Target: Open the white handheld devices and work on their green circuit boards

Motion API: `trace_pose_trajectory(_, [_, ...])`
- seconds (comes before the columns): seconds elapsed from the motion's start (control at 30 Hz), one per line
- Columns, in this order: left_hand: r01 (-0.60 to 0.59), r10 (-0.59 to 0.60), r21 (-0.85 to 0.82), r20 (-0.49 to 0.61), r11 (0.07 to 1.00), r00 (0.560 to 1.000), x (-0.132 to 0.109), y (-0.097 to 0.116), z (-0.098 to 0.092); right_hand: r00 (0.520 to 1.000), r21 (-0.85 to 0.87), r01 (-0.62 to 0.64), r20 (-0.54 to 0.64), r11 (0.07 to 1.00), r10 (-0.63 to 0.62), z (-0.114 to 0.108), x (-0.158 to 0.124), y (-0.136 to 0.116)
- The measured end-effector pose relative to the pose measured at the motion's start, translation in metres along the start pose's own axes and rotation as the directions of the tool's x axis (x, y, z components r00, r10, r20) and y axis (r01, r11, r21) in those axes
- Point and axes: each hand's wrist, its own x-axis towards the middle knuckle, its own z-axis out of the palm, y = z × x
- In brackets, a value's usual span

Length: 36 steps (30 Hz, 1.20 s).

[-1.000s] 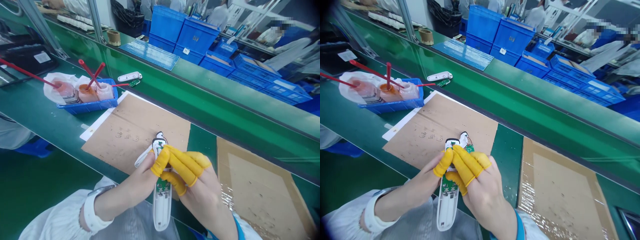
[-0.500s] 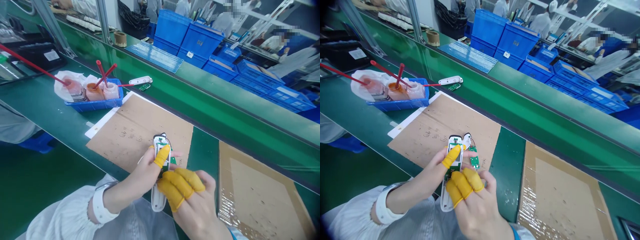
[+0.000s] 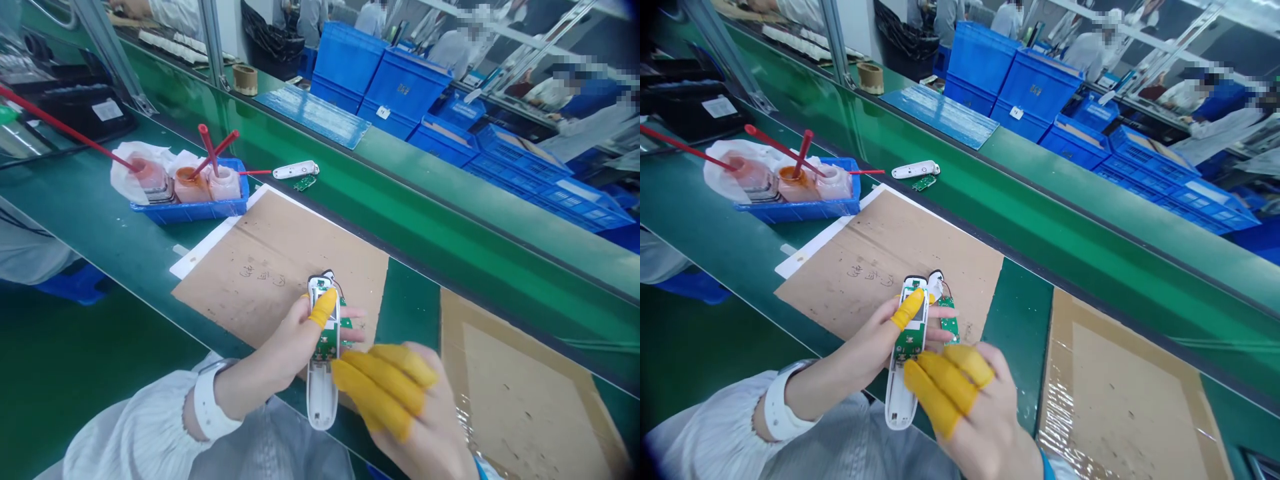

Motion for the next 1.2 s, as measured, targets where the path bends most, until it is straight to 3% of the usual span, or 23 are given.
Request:
trace_pose_trajectory(0.07, [0.009, -0.009, 0.008, 0.002, 1.000, 1.000, -0.002, 0.002, -0.002, 0.994, 0.081, -0.080, -0.065, 0.994, 0.086, -0.001, 0.001, 0.004])
trace_pose_trajectory(0.2, [0.008, -0.008, 0.001, -0.020, 1.000, 1.000, -0.004, 0.003, -0.003, 0.995, 0.047, -0.082, 0.056, 0.996, 0.079, 0.003, 0.004, 0.005])
trace_pose_trajectory(0.37, [-0.107, 0.105, -0.017, -0.063, 0.994, 0.992, -0.002, 0.000, 0.005, 0.994, -0.146, 0.035, 0.110, 0.989, -0.019, 0.017, 0.001, -0.006])
trace_pose_trajectory(0.53, [-0.050, 0.039, -0.124, -0.092, 0.991, 0.995, 0.004, -0.005, 0.007, 0.962, -0.110, 0.210, 0.200, 0.971, -0.186, 0.012, 0.007, -0.009])
trace_pose_trajectory(0.63, [-0.015, 0.010, -0.133, -0.044, 0.991, 0.999, 0.003, -0.006, 0.002, 0.971, 0.013, 0.140, 0.192, 0.990, -0.140, 0.000, 0.009, 0.002])
trace_pose_trajectory(0.7, [-0.071, 0.072, -0.107, 0.006, 0.992, 0.997, -0.001, -0.004, 0.001, 0.990, 0.148, -0.081, 0.130, 0.986, 0.062, -0.006, 0.007, 0.008])
trace_pose_trajectory(0.73, [-0.123, 0.126, -0.090, 0.027, 0.988, 0.992, -0.004, -0.002, 0.001, 0.970, 0.254, -0.232, 0.128, 0.939, 0.205, -0.006, 0.006, 0.010])
trace_pose_trajectory(0.77, [-0.179, 0.182, -0.067, 0.043, 0.982, 0.982, -0.007, 0.000, 0.003, 0.921, 0.387, -0.390, 0.175, 0.835, 0.349, -0.005, 0.005, 0.009])
trace_pose_trajectory(0.8, [-0.231, 0.234, -0.044, 0.052, 0.972, 0.971, -0.009, 0.002, 0.005, 0.844, 0.514, -0.533, 0.268, 0.672, 0.465, -0.002, 0.004, 0.007])
trace_pose_trajectory(0.87, [-0.314, 0.313, 0.010, 0.055, 0.949, 0.948, -0.013, 0.003, 0.010, 0.694, 0.638, -0.694, 0.470, 0.334, 0.545, 0.008, 0.004, 0.000])
trace_pose_trajectory(0.93, [-0.370, 0.369, 0.101, 0.031, 0.923, 0.929, -0.014, 0.000, 0.013, 0.585, 0.645, -0.752, 0.554, 0.140, 0.593, 0.021, 0.003, -0.009])
trace_pose_trajectory(1.0, [-0.400, 0.410, 0.190, -0.013, 0.896, 0.912, -0.012, -0.004, 0.013, 0.512, 0.640, -0.764, 0.530, 0.077, 0.675, 0.033, 0.002, -0.015])
trace_pose_trajectory(1.07, [-0.427, 0.446, 0.250, -0.022, 0.869, 0.895, -0.011, -0.008, 0.010, 0.499, 0.649, -0.756, 0.484, 0.088, 0.719, 0.041, 0.000, -0.018])
trace_pose_trajectory(1.2, [-0.530, 0.526, 0.326, 0.110, 0.783, 0.844, -0.011, -0.010, 0.003, 0.615, 0.730, -0.641, 0.305, 0.236, 0.728, 0.051, -0.005, -0.021])
